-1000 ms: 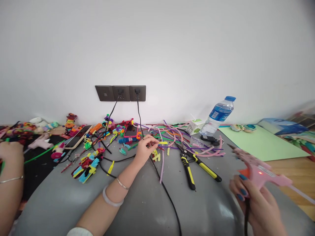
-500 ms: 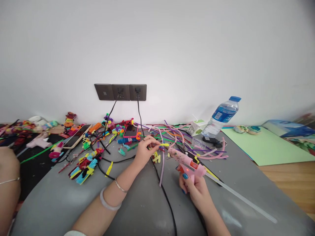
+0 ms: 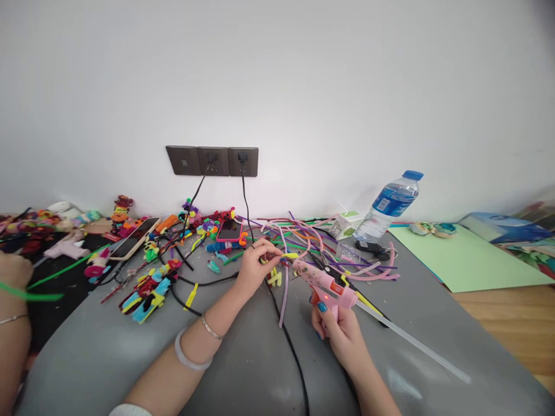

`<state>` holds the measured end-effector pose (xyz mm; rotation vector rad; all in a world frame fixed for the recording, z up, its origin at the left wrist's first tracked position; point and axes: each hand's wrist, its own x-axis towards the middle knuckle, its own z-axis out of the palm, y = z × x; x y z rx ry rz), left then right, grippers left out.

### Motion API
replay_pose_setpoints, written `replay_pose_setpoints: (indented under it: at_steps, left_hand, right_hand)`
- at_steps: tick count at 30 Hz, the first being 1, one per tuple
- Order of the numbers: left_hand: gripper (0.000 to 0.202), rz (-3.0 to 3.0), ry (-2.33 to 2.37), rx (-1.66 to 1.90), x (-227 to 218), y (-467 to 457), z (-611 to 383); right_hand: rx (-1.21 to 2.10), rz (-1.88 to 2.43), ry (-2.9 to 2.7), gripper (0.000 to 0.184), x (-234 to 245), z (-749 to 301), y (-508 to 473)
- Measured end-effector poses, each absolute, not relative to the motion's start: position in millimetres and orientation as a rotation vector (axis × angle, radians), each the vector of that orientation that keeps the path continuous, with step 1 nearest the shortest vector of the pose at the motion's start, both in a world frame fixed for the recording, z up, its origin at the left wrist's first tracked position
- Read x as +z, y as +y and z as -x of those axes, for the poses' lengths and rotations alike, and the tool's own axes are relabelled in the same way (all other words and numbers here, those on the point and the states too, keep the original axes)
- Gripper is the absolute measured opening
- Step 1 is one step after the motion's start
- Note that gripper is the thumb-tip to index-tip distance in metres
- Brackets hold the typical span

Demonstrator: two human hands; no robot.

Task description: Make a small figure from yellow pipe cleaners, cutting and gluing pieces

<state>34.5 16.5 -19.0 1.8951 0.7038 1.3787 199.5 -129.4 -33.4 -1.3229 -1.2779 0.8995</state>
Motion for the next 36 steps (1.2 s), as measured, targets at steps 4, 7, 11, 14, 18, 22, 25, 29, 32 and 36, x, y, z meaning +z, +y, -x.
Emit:
replay_pose_setpoints:
  at_steps: [4, 7, 11, 14, 18, 22, 25, 29, 32, 36]
  left_hand:
    - [0.005, -1.905, 0.69, 1.385, -18.5, 16.1, -34.9]
    - [0.005, -1.906, 0.689, 1.389, -17.4, 15.4, -34.7]
    - [0.007, -1.898, 0.694, 1.395, -16.7, 15.3, -34.3]
    - [0.008, -1.901, 0.699, 1.402, -17.1, 15.6, -34.3]
    - [0.008, -1.912, 0.698, 1.417, -16.9, 16.0, -34.3]
    - [0.009, -1.923, 0.702, 1.418, -15.3, 16.0, -33.7]
    - [0.009, -1.919, 0.702, 1.422, -14.7, 16.1, -33.4]
    - [0.007, -1.908, 0.701, 1.424, -14.7, 16.7, -33.1]
    - [0.006, -1.901, 0.704, 1.428, -14.5, 17.2, -32.6]
    - [0.007, -1.912, 0.711, 1.434, -14.2, 17.5, -32.0]
  right_hand:
    - [0.896, 1.351, -1.308, 0.046, -34.0, -200.2, -128.4]
    - [0.877, 1.37, -1.318, 0.047, -38.3, -201.8, -127.8]
    - [0.853, 1.379, -1.33, 0.05, -37.6, -202.2, -127.4]
    - [0.839, 1.382, -1.347, 0.051, -30.3, -201.0, -126.9]
    - [0.821, 1.388, -1.358, 0.055, -20.2, -199.3, -126.4]
    - [0.806, 1.394, -1.368, 0.058, -16.8, -198.9, -126.3]
    - [0.803, 1.397, -1.363, 0.058, -17.8, -199.4, -126.3]
    - [0.793, 1.392, -1.353, 0.057, -21.8, -201.1, -126.3]
    - [0.781, 1.399, -1.365, 0.056, -25.6, -202.8, -126.4]
    - [0.757, 1.422, -1.381, 0.057, -30.6, -204.3, -126.4]
